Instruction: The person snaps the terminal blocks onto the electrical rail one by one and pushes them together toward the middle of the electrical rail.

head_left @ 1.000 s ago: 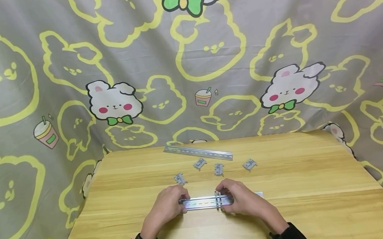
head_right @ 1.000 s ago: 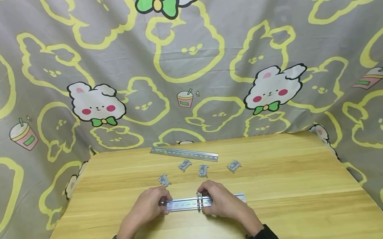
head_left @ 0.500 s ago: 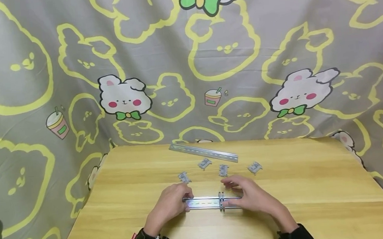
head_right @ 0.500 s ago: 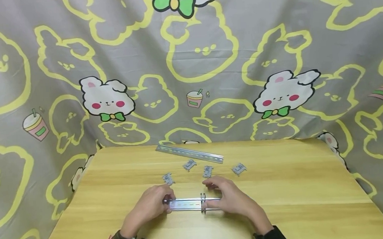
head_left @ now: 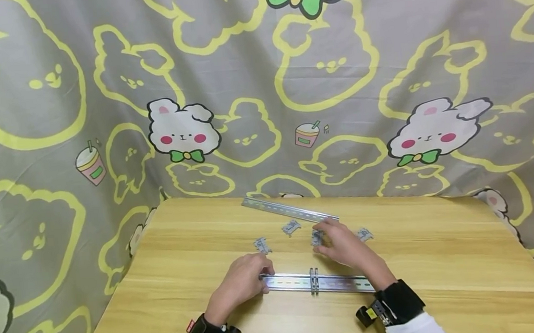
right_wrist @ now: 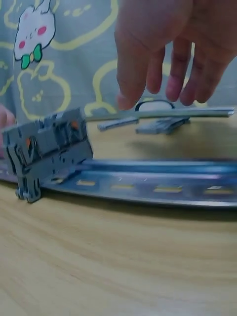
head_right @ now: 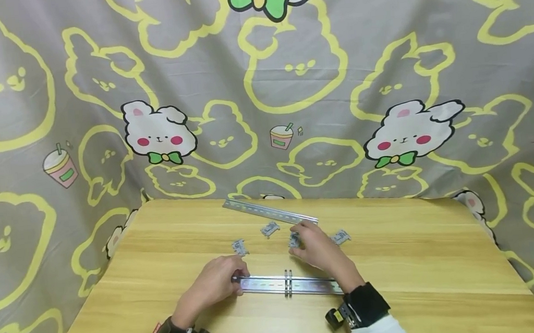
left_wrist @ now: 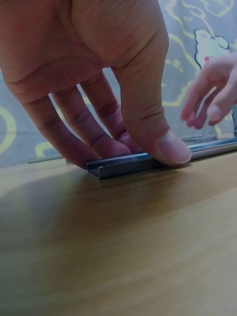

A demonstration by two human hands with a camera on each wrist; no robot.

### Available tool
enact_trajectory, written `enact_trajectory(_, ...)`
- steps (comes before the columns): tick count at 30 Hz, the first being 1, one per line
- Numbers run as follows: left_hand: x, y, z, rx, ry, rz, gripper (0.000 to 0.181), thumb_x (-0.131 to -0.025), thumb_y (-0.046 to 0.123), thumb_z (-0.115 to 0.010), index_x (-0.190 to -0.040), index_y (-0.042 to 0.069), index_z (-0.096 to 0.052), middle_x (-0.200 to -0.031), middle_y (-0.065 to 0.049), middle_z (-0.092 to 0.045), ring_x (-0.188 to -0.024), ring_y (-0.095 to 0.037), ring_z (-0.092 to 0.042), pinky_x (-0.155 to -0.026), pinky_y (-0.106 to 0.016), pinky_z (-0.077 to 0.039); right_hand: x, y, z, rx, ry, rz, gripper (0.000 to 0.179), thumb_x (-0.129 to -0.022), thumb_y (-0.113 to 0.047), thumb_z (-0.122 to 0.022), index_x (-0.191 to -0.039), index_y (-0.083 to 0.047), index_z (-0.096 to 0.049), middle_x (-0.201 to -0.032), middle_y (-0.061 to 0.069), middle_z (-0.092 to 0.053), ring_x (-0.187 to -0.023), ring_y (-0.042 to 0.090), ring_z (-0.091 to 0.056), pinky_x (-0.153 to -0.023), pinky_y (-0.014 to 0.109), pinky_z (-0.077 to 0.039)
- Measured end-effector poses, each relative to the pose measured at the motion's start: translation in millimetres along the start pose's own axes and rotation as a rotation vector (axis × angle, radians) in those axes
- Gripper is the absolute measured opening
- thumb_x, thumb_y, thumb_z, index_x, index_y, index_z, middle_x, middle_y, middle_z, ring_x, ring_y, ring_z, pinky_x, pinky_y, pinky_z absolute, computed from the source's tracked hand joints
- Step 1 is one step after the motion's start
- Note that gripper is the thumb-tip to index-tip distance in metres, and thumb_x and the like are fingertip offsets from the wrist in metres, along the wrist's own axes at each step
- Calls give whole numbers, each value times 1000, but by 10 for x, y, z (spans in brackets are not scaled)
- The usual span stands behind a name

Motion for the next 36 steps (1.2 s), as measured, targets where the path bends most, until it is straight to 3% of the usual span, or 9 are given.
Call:
enact_trajectory(4, -7, 3, 2, 4, -2, -2, 30, -65, 8, -94, -88, 17, -77, -87, 6, -68, -79, -11, -61, -70, -28, -49, -63, -13, -69, 52, -25, -27, 54, -87, -18, -83, -131, 5, -63, -128, 20, -60, -114, 34, -61, -96, 47, -53)
enact_trajectory(11, -15, 17, 13, -3, -3, 4, 30, -65, 10, -95, -88, 18, -77, -88, 7, -68, -79, -11, -62, -70, -29, -49, -91, 7, -101, 116, 16, 5, 33, -87, -5, -81, -116, 5, -70, -104, 9, -60, -90, 19, -57, -78, 36, -54)
enact_trajectory(17, -11, 30, 18, -10, 1, -4, 30, -65, 10, -95, -88, 17, -77, -87, 6, -68, -78, -11, -61, -70, -29, -49, -79, 34, -70, 96, -44, -18, 39, -84, -9, -83, -117, 5, -69, -111, 13, -60, -95, 23, -59, -80, 38, -55)
enact_trajectory(26, -7, 18, -18, -5, 3, -1, 29, -66, 9, -94, -88, 17, -78, -85, 7, -66, -76, -9, -59, -68, -27, -48, -7, 44, -11, 85, -130, -33, 40, -74, -8, -85, -109, 3, -71, -107, 13, -60, -85, 20, -53, -69, 34, -50)
enact_trajectory(31, -13, 15, -26, -2, -1, 4, 30, -65, 9, -95, -88, 17, -78, -85, 7, -66, -75, -9, -59, -68, -27, -48, 79, 60, 61, 70, -118, -4, 43, -75, -9, -85, -114, 3, -70, -131, 29, -59, -112, 39, -61, -75, 38, -52)
enact_trajectory(33, -13, 14, -24, 0, -5, 7, 30, -65, 9, -95, -88, 17, -78, -86, 7, -66, -75, -9, -59, -68, -28, -48, 124, 63, 99, 57, -115, 14, 44, -75, -10, -84, -115, 3, -70, -129, 28, -59, -109, 38, -62, -72, 34, -52)
enact_trajectory(36, -10, 8, -15, 0, -9, 14, 30, -65, 10, -95, -89, 18, -78, -86, 7, -67, -76, -9, -59, -69, -29, -49, 190, 68, 146, 57, -112, 48, 46, -75, -12, -84, -116, 3, -70, -114, 15, -61, -88, 22, -59, -66, 28, -50)
Point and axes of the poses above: each hand's wrist, its own x-axis away from the middle knuckle, its own z-axis out of the back of the hand, y = z × x, the point moved 3 cm from there along -x, towards the middle knuckle
